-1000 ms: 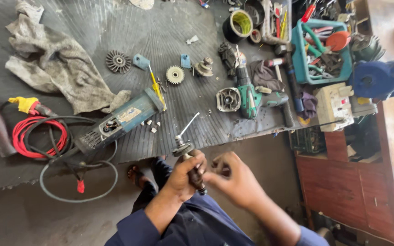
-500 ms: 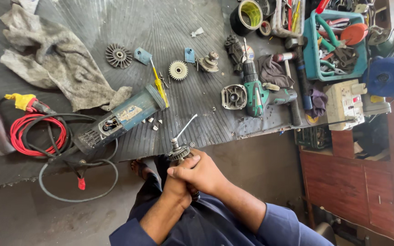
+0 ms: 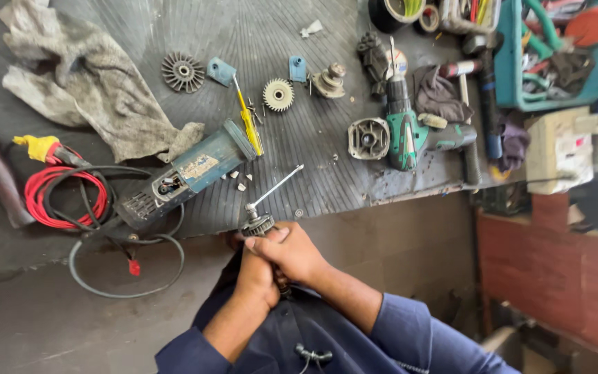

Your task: The person disassembles and reassembles a power tool (angle grinder) at a cluttered workbench. They remove the armature and gear components, wipe parts with a cloth, fit the gear wheel onto the armature shaft, and use a screwdriver while working over the bench and near a bench vise.

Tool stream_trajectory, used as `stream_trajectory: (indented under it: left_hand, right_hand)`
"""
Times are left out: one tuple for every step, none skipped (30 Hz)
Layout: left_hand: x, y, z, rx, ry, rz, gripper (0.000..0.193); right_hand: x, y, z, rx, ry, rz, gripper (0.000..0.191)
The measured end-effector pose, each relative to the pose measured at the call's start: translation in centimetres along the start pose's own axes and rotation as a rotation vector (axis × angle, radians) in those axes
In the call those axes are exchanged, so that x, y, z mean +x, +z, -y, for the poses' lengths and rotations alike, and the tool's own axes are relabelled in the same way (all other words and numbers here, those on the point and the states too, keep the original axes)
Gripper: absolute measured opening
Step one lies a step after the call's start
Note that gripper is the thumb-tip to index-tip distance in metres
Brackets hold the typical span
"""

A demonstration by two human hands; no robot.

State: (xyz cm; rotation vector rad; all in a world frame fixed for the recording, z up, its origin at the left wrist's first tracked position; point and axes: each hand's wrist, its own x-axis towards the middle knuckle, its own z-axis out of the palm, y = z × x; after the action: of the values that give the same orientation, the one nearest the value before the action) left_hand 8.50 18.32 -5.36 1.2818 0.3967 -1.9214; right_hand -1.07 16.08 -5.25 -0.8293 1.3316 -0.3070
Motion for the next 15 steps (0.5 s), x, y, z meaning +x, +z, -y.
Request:
stream_trajectory:
  left_hand:
    - [0.0, 0.2, 0.0, 0.011, -0.004, -0.008, 0.018]
    - [-0.2, 0.4, 0.1, 0.012, -0.008, -0.012, 0.019]
    - [-0.4, 0.5, 0.3, 0.033, -0.003, -0.013, 0.018]
    - [-0.7, 0.6, 0.3, 0.058, 0.008, -0.012, 0.017]
    - [-1.1, 0.8, 0.0, 0.084, 0.023, -0.011, 0.017]
    - [-1.7, 1.0, -0.3, 0.195, 0.074, 0.016, 0.018]
    - [-2.5, 1.1, -0.8, 0.313, 0.126, 0.043, 0.019]
    - [-3.1, 1.6, -1.6, 0.432, 0.187, 0.074, 0.02]
    - [-3.7, 2.1, -2.5, 0.515, 0.206, 0.109, 0.018]
    - [-4.5, 2.4, -3.1, 0.591, 0.221, 0.138, 0.017]
    - [-5.5, 2.8, -3.7, 0.667, 0.232, 0.162, 0.017]
    - [-6.3, 3.2, -4.3, 0.842, 0.355, 0.248, 0.016]
    - [-7.0, 3.7, -4.9, 1.013, 0.484, 0.336, 0.016]
    - [-7.5, 4.3, -5.5, 1.186, 0.625, 0.425, 0.017]
    - [-7.9, 5.0, -5.8, 1.223, 0.625, 0.382, 0.018]
  right_hand:
    - [0.0, 0.2, -0.1, 0.021, 0.036, -0.016, 0.037]
    - [-0.1, 0.2, -0.1, 0.032, 0.075, -0.03, 0.041]
    - [-0.3, 0.1, 0.0, 0.029, 0.109, -0.041, 0.045]
    - [-0.6, -0.1, -0.1, 0.089, 0.088, 0.0, 0.048]
    - [-1.1, -0.3, 0.3, 0.149, 0.064, 0.043, 0.051]
    - [-1.7, -0.7, 0.9, 0.204, 0.041, 0.089, 0.054]
    - [-2.5, -1.3, 1.7, 0.28, -0.014, 0.207, 0.056]
    - [-3.3, -2.3, 2.8, 0.349, -0.078, 0.327, 0.061]
    - [-4.1, -3.0, 3.9, 0.415, -0.139, 0.448, 0.069]
    - [-4.6, -3.8, 5.1, 0.644, -0.03, 0.371, 0.078]
    - [-4.9, -4.8, 6.3, 0.874, 0.088, 0.291, 0.089]
    - [-5.1, -5.8, 7.4, 1.1, 0.214, 0.203, 0.1]
    - [-4.9, -6.7, 8.4, 1.077, 0.131, 0.207, 0.088]
    - [-4.3, -7.8, 9.6, 1.051, 0.038, 0.214, 0.077]
    - [-3.8, -8.9, 10.6, 1.023, -0.055, 0.224, 0.066]
